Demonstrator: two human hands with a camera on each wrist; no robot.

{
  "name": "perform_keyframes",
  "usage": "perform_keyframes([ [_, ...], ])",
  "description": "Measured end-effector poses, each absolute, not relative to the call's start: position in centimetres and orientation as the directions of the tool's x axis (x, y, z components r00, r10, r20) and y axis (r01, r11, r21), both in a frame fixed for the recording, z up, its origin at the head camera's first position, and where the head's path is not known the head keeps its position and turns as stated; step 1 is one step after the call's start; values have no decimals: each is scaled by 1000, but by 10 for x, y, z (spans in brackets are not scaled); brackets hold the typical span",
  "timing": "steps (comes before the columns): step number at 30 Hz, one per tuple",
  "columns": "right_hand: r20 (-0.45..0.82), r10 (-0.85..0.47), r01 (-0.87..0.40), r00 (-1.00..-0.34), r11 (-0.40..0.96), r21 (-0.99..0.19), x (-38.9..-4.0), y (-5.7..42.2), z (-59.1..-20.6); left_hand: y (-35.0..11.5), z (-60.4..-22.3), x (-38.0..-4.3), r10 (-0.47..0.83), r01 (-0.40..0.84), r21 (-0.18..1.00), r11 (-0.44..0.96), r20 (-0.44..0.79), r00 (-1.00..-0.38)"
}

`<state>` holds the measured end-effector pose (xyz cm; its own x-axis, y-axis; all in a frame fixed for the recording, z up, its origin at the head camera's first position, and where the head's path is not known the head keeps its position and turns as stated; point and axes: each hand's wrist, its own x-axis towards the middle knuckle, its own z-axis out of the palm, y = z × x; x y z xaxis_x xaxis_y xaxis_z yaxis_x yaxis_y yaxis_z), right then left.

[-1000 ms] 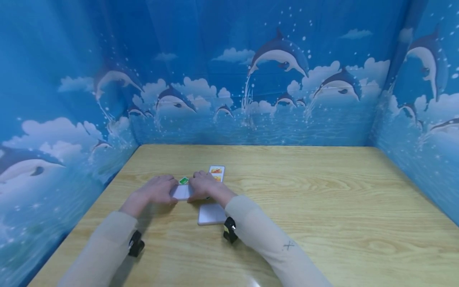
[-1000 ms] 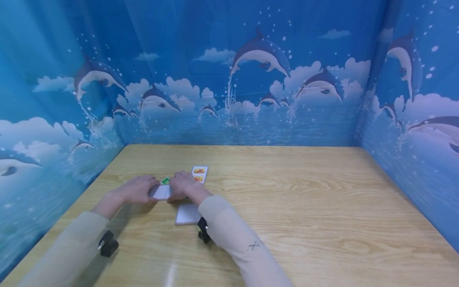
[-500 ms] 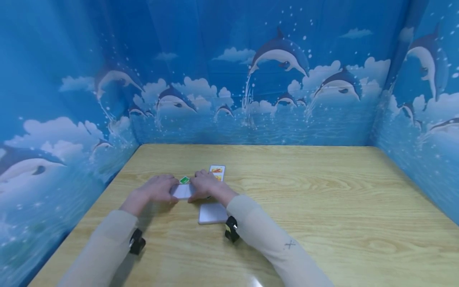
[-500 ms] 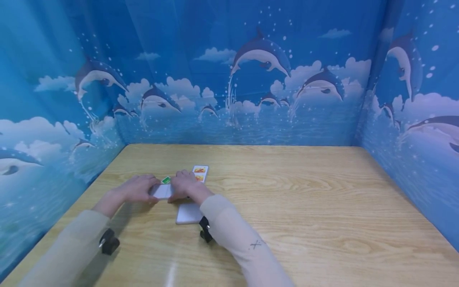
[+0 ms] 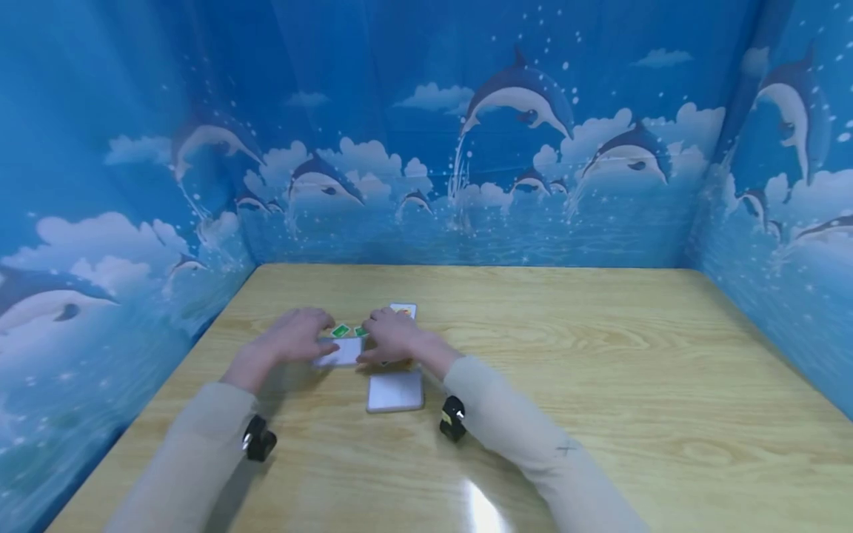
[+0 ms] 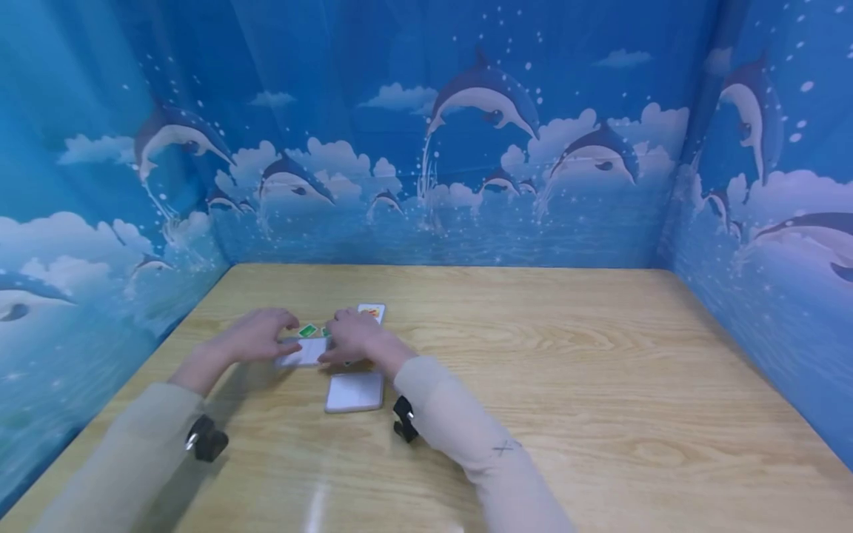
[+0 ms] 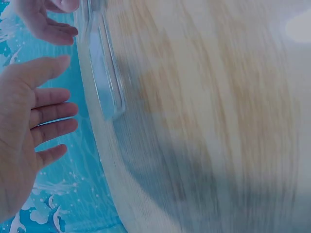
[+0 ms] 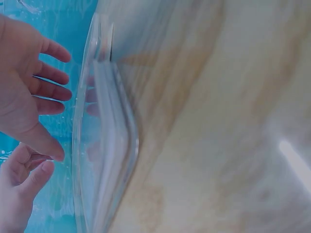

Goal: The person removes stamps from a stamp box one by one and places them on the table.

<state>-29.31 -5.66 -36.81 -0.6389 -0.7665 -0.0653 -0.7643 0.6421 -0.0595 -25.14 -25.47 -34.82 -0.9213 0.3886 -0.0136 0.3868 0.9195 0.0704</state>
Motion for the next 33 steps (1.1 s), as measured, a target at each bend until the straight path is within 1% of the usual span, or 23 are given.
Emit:
perform_keyframes([
  [3,-17,-775,-773,-632,631,-70,-295,-51,-366,-250,-347,-255,410,411,46,910,24,-912],
  [7,43,-788,-787,-614,608,-105,-298,-40,-364,-242,-344,-257,398,398,40,916,16,-917],
  [16,102,-795,-801,-598,588,-114,-305,-18,-366,-232,-343,-262,361,361,42,932,17,-933],
  [19,112,-786,-792,-609,595,-135,-307,-11,-368,-230,-345,-265,367,368,31,929,31,-930],
  [26,94,-745,-749,-660,642,-163,-312,0,-366,-222,-349,-274,432,433,-1,901,66,-899],
  [30,86,-726,-727,-683,662,-182,-315,5,-366,-215,-351,-276,415,416,-2,909,60,-908],
  [33,76,-706,-706,-704,685,-180,-316,8,-366,-211,-354,-279,377,378,2,926,43,-925],
])
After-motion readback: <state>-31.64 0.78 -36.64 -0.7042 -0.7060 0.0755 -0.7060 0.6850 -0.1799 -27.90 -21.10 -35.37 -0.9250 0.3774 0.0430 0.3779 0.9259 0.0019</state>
